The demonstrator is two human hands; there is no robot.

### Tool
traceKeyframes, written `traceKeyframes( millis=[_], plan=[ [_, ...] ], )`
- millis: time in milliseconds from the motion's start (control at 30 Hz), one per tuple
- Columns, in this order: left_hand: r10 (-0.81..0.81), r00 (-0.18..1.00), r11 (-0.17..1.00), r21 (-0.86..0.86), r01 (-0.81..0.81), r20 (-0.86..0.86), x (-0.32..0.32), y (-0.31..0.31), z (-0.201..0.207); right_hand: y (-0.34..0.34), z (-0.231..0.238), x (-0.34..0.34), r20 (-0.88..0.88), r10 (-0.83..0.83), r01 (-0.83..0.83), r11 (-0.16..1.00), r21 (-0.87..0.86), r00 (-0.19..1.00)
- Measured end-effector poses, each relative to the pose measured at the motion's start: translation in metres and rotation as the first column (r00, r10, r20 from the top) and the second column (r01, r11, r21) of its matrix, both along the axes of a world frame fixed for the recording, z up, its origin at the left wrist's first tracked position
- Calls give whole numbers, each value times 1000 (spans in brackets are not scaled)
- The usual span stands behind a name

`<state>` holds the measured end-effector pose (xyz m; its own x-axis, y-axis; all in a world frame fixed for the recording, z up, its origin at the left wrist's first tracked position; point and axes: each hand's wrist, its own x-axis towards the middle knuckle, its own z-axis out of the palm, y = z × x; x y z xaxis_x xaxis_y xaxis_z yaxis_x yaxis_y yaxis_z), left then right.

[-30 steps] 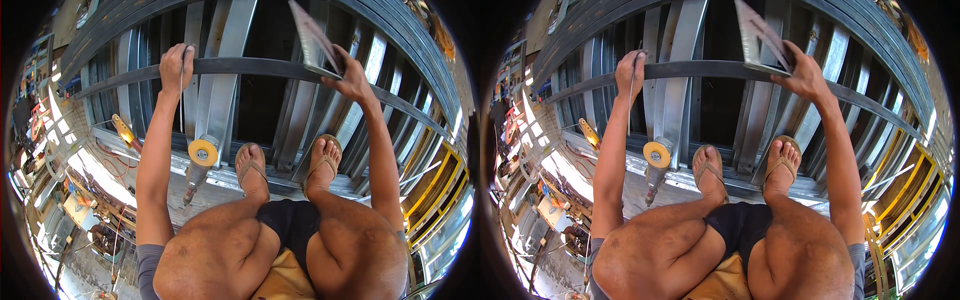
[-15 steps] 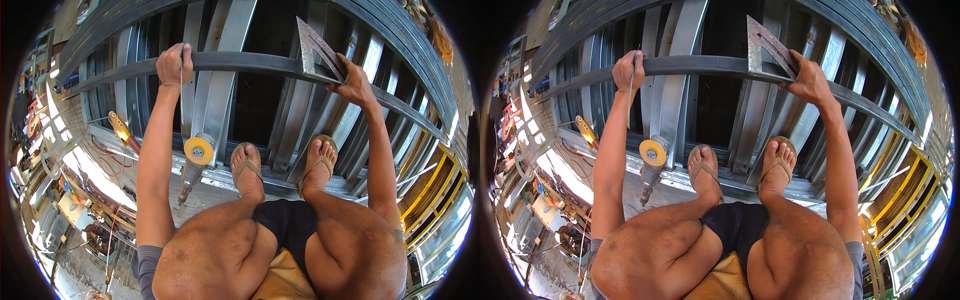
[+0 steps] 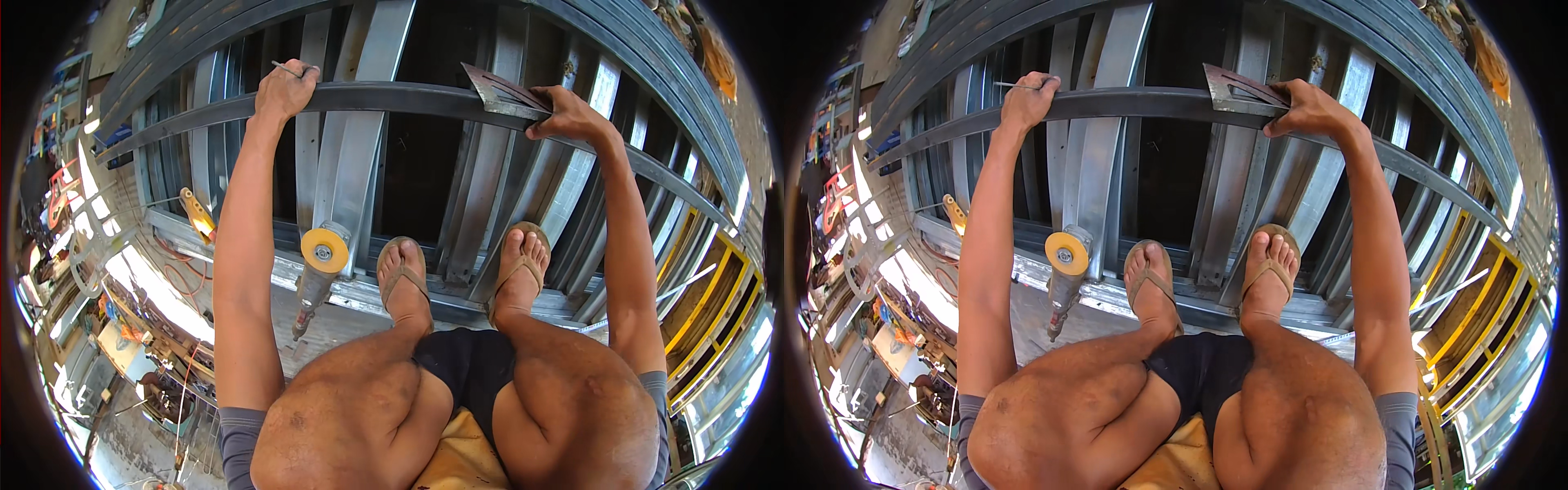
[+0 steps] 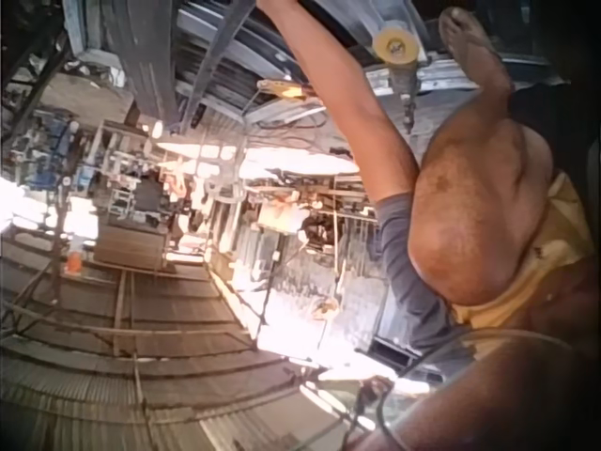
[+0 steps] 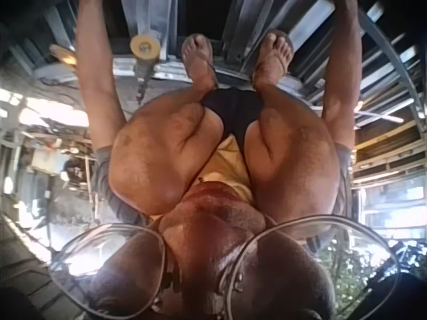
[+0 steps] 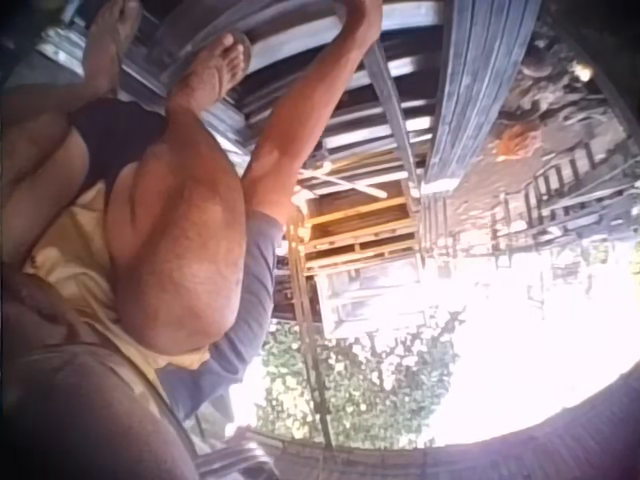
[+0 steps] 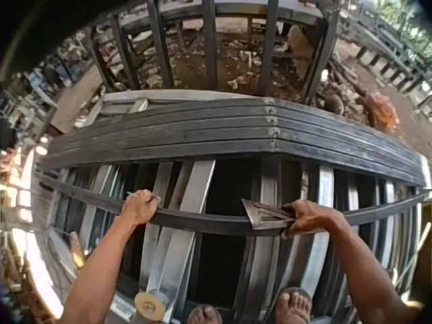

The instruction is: The person measures metal beams with a tape measure, aligns a triangle ruler, and marks cutting lines using a metal rod before handling an angle grinder.

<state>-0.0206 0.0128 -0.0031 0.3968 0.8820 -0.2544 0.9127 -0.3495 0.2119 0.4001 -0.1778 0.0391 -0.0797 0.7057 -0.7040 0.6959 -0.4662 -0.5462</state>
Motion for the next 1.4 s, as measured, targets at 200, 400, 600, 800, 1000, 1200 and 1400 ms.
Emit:
traceKeyframes(
  millis=[200, 400, 600, 800, 1000, 1200, 1400],
  plan=[
    [31, 1000, 998, -49, -31, 0, 7, 3, -1, -3, -15, 9, 14, 50, -51, 999, 16, 999],
    [13, 1000, 1000, -9, -13, -2, 2, 2, -3, -23, 21, 10, 195, -145, 65, 928, 366, 970],
    [44, 999, 997, -59, -43, 19, 10, 4, 7, -68, 59, 48, -124, -455, 431, 668, 607, 882],
    [8, 997, 1000, 25, -10, 77, 6, 4, 4, -41, 43, 28, -11, -140, 130, 883, 450, 990],
    [30, 994, 998, 48, -35, 108, 10, 1, -1, -11, 2, -21, 233, 3, -102, 905, 413, 972],
    [71, 992, 997, 8, -72, 100, 11, -3, 6, -21, -10, -65, 284, -169, -8, 847, 531, 944],
    [78, 993, 997, 18, -80, 85, 17, -3, 9, -32, -18, -74, 303, -252, -36, 713, 701, 919]
  ],
)
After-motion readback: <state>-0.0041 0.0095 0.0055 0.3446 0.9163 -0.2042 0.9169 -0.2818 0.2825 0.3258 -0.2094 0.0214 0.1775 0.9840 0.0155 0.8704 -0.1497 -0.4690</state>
